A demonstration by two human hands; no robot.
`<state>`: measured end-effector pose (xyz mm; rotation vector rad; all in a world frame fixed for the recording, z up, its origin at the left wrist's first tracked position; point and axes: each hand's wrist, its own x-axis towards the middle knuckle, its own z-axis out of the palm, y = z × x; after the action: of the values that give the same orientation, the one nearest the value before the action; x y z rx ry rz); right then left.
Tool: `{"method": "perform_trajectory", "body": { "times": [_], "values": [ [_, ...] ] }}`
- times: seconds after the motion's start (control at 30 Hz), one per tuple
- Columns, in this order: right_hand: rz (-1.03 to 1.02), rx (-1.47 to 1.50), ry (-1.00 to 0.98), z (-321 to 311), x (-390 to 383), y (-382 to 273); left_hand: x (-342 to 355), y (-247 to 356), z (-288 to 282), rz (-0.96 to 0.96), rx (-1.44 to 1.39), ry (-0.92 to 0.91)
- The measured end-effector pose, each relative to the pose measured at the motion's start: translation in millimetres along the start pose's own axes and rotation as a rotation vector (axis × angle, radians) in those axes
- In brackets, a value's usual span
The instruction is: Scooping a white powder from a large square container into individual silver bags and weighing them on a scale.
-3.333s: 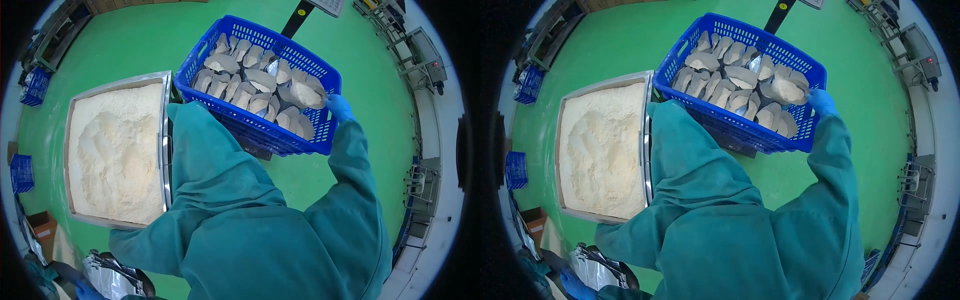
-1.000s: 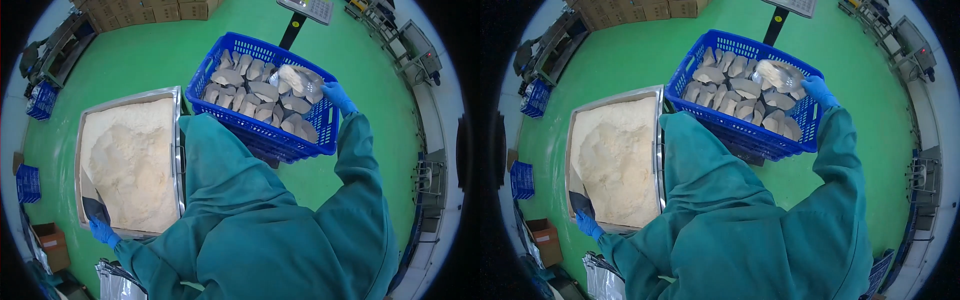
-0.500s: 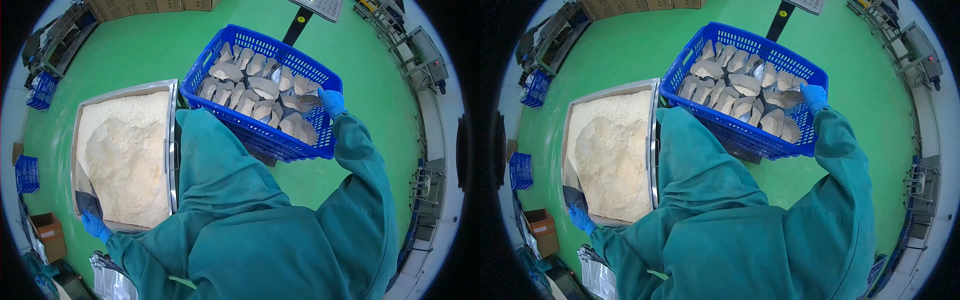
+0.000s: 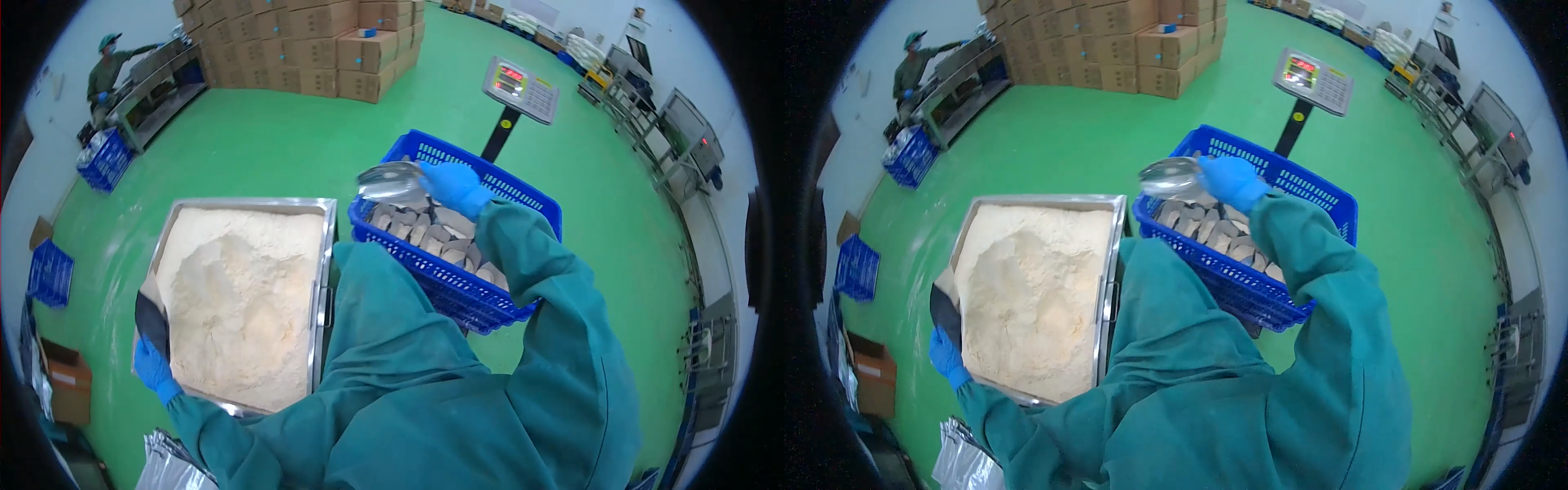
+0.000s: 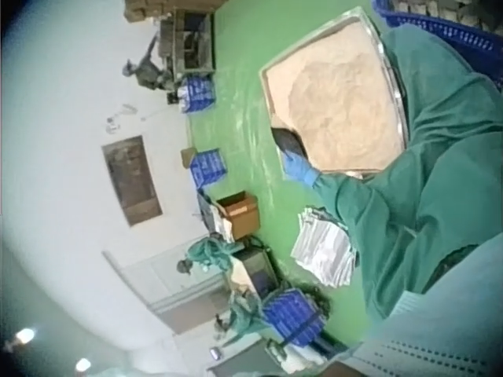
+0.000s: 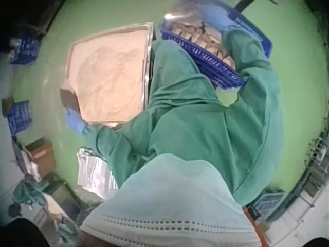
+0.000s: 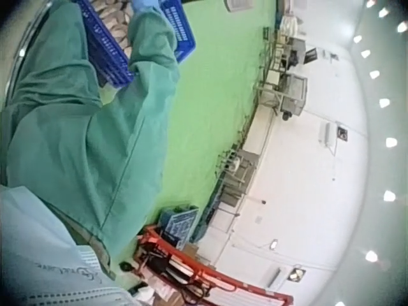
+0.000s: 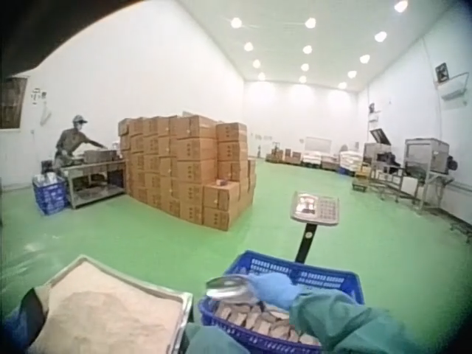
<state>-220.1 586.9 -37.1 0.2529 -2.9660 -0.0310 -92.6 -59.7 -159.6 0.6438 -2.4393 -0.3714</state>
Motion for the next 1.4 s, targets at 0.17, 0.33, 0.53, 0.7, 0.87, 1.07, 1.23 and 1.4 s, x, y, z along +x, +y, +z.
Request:
{"method": "perform_trajectory", "body": {
  "times": [0.17, 0.33, 0.53, 0.7, 0.87, 1.07, 1.23, 1.4],
  "values": [
    [-0.415, -0.083, -0.164, 39, 36, -147, -20, -15, 10, -0.206, -0.332, -0.068],
    [-0.781, -0.176, -0.554, 121, 33, -267, -38, -31, 22, -0.310, -0.209, 0.030],
    [-0.727, 0.023, -0.815, 240, -13, -362, -29, -28, 9, -0.252, -0.194, 0.126],
    [-0.602, 0.302, -0.896, 313, -56, -427, -25, -31, 5, -0.198, -0.178, 0.086],
    [-0.538, 0.384, -0.845, 327, -63, -432, -29, -36, 5, -0.122, -0.119, 0.106],
    [-0.433, 0.591, -0.960, 245, -12, -382, -26, -10, 3, -0.109, 0.214, -0.028],
    [-0.371, 0.589, -0.923, 138, 51, -347, -10, 11, 46, 0.008, -0.009, -0.289],
    [-0.411, 0.357, -0.785, 65, 93, -363, -23, 42, 56, 0.038, -0.053, -0.407]
  ]
}}
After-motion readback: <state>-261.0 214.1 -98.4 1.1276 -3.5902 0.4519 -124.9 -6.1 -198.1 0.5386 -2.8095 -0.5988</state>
